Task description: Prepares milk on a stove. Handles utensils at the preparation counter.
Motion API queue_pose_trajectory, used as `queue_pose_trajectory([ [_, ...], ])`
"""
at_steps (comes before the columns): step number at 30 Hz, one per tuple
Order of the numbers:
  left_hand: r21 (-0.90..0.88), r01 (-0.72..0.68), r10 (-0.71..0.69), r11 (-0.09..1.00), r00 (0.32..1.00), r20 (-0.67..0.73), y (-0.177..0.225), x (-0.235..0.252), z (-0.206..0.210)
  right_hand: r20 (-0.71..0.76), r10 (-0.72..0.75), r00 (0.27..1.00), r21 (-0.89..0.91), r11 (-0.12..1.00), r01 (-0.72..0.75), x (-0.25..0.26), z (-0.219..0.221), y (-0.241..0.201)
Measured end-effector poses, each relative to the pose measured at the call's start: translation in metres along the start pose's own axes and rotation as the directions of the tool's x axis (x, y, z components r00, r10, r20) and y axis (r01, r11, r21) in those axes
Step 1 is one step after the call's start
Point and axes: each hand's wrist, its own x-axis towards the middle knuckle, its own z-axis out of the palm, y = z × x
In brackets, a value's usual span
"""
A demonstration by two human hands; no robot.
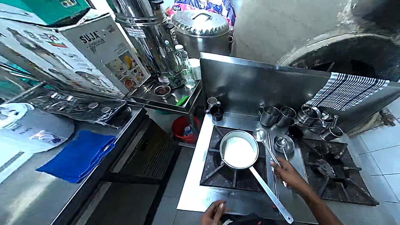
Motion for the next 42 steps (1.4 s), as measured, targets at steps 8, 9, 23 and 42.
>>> queue_pose_trajectory([
  [8, -0.367, 0.295, -0.234, 0.882, 0.951, 0.202, 0.108, 0.104, 0.1, -0.239, -0.146, 0.96, -0.013, 0.989, 0.148, -0.062, 0.011, -0.022],
  [9, -0.249, 0.305, -0.256, 0.919, 0.944, 0.209, 0.104, 0.109, 0.093, -0.294, -0.133, 0.947, 0.022, 0.989, 0.146, -0.073, -0.002, -0.013],
  [23, 0.995, 0.005, -0.154, -0.102, 0.988, -0.021, 0.157, 0.199, 0.115, -0.393, -0.067, 0.917, 0.156, 0.978, 0.138, -0.137, -0.047, 0.101],
  [42, 0.909, -0.034, -0.338, -0.416, 0.934, -0.12, 0.151, 0.176, 0.184, -0.25, -0.187, 0.95, 0.128, 0.966, 0.224, -0.12, -0.151, 0.164],
])
